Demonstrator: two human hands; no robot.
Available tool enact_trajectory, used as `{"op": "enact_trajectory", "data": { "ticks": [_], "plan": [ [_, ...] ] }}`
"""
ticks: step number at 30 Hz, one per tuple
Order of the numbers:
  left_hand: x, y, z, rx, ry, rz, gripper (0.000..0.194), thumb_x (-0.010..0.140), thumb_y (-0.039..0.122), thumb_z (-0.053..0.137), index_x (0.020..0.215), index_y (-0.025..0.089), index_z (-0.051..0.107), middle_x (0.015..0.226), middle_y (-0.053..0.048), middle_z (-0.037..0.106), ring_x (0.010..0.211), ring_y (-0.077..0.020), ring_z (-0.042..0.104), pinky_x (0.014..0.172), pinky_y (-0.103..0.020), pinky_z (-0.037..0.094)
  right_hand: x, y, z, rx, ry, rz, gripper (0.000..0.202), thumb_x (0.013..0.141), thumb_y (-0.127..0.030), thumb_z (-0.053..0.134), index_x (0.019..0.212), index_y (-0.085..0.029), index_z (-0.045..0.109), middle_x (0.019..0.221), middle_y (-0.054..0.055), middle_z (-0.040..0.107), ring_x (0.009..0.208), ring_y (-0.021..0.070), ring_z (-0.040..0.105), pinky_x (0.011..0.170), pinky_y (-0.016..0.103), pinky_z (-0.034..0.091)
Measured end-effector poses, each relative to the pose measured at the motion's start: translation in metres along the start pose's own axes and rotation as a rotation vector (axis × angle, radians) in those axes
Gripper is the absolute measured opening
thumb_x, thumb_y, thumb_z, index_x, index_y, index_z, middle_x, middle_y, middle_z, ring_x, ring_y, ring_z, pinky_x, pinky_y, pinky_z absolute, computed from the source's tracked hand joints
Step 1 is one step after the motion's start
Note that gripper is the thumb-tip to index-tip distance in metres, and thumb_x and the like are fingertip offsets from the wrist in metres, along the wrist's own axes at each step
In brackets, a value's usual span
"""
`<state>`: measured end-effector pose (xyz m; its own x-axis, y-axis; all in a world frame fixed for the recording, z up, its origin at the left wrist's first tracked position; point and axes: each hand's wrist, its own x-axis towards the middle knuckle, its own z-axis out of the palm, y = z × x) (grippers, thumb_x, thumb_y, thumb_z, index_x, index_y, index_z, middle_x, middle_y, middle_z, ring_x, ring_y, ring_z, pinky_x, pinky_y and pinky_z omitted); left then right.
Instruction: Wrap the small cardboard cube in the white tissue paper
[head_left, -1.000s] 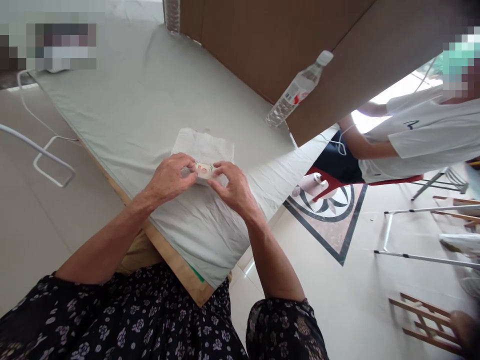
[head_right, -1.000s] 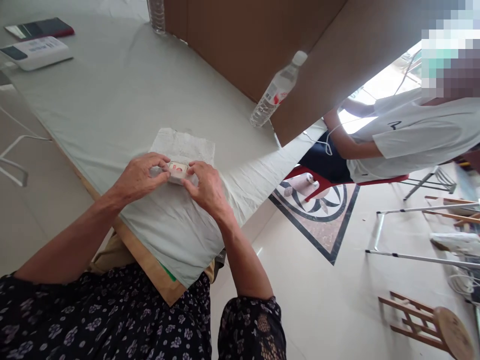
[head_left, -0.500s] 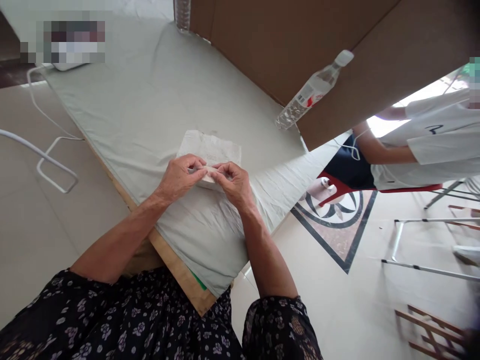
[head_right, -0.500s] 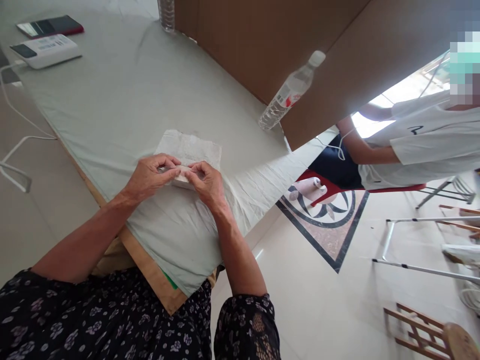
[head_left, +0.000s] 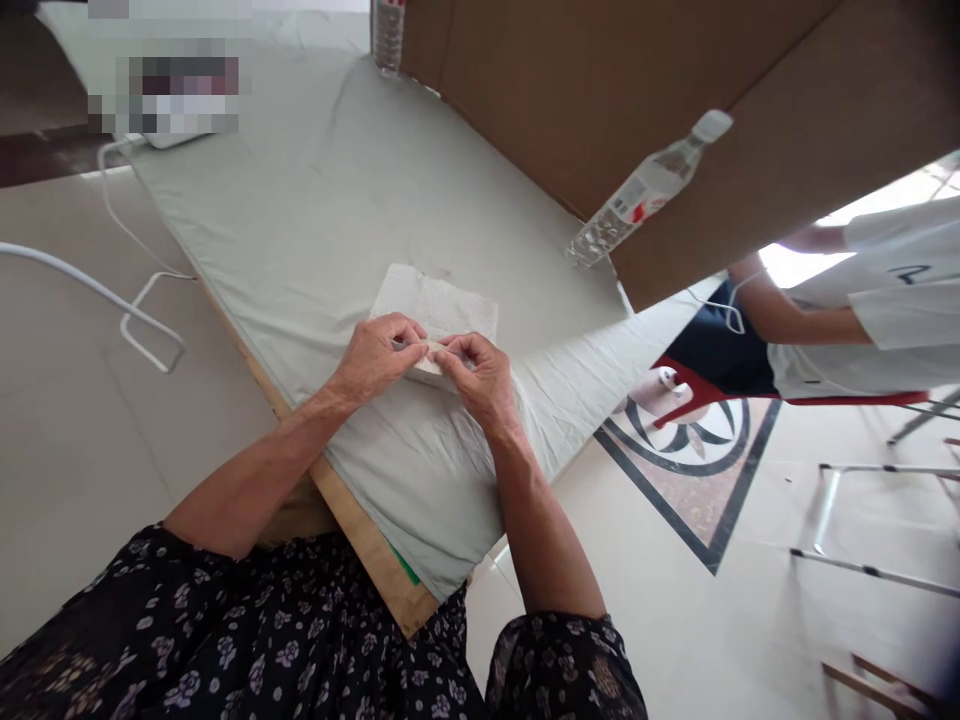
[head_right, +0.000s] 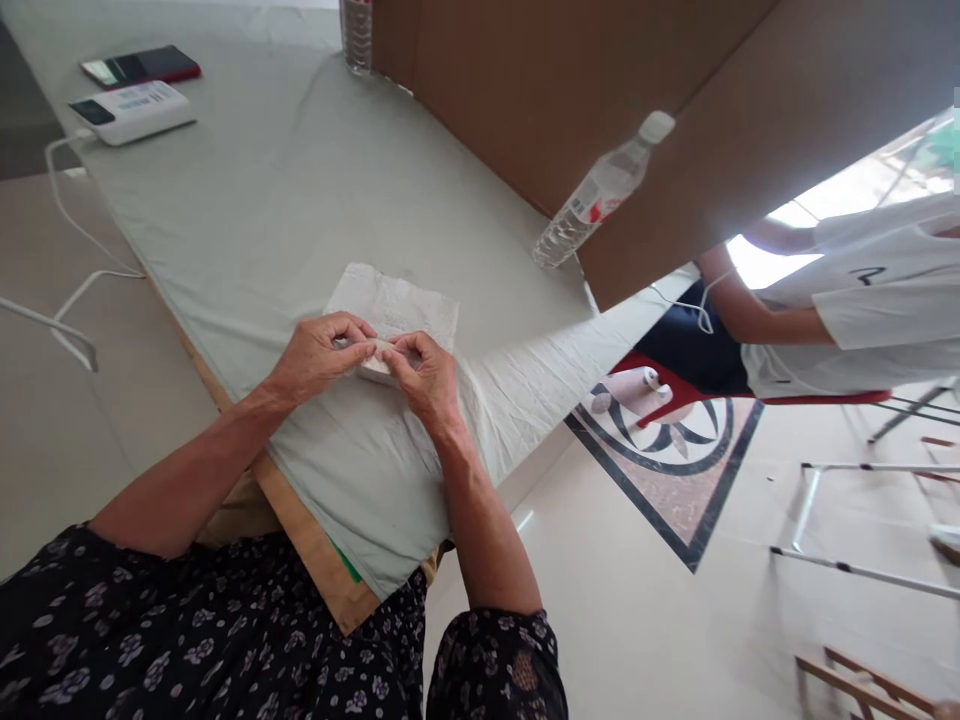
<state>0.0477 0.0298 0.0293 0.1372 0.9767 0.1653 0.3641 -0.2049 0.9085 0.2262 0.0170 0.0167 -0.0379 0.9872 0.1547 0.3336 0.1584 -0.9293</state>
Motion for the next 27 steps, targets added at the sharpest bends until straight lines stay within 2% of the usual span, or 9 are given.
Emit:
{"op": "enact_trajectory", "data": {
  "ticks": [8,14,17,22,24,27],
  "plan": [
    [0.000,-0.004,0.003,-0.043,0.042,-0.009,0.018,0.077,0.032,0.066,0.065,0.018,0.065,0.094,-0.006,0.078,0.086,-0.0183,0.068,0.071,-0.028,0.048,-0.001,-0.004,0.000,-0.010,0.016,0.023,0.023,0.080,-0.044,0.071,0.073,-0.024,0.061,0.093,0.002,0.078,0.082,0.0171,0.066,0.078,0.031,0.050],
    [0.001,-0.004,0.002,-0.034,0.030,-0.024,0.018,0.077,0.032,0.066,0.065,0.018,0.065,0.092,-0.006,0.078,0.085,-0.0183,0.068,0.073,-0.029,0.048,0.001,0.001,0.003,-0.026,0.007,0.019,0.023,0.081,-0.044,0.070,0.076,-0.023,0.062,0.093,0.002,0.077,0.084,0.0173,0.066,0.080,0.032,0.051],
    [0.002,-0.004,0.001,-0.043,0.005,-0.034,0.019,0.075,0.033,0.066,0.065,0.018,0.065,0.090,-0.006,0.077,0.080,-0.0170,0.066,0.074,-0.029,0.048,0.001,0.005,0.002,-0.121,0.009,0.002,0.021,0.086,-0.043,0.067,0.081,-0.023,0.063,0.093,0.002,0.076,0.088,0.0187,0.067,0.085,0.034,0.052],
    [0.005,-0.003,-0.001,-0.007,-0.044,-0.063,0.017,0.074,0.034,0.068,0.068,0.018,0.066,0.089,-0.005,0.077,0.078,-0.0171,0.064,0.073,-0.030,0.047,-0.014,-0.004,-0.007,-0.574,0.255,-0.271,0.013,0.097,-0.034,0.062,0.101,-0.024,0.070,0.122,0.011,0.073,0.117,0.0285,0.064,0.104,0.048,0.044],
    [0.007,-0.002,-0.001,0.011,-0.058,-0.066,0.017,0.074,0.035,0.068,0.069,0.018,0.066,0.086,-0.004,0.076,0.078,-0.0175,0.064,0.073,-0.030,0.047,-0.022,-0.009,-0.008,-0.711,0.203,-0.392,0.016,0.103,-0.031,0.057,0.105,-0.025,0.071,0.125,0.011,0.073,0.119,0.0284,0.063,0.104,0.048,0.043],
    [0.008,-0.001,-0.002,0.028,-0.066,-0.070,0.019,0.075,0.037,0.067,0.070,0.019,0.065,0.084,-0.005,0.075,0.079,-0.0189,0.064,0.076,-0.032,0.050,-0.029,-0.012,-0.004,-0.797,-0.021,-0.523,0.022,0.106,-0.025,0.050,0.111,-0.023,0.071,0.119,0.009,0.075,0.113,0.0248,0.064,0.100,0.041,0.044]
  ]
}}
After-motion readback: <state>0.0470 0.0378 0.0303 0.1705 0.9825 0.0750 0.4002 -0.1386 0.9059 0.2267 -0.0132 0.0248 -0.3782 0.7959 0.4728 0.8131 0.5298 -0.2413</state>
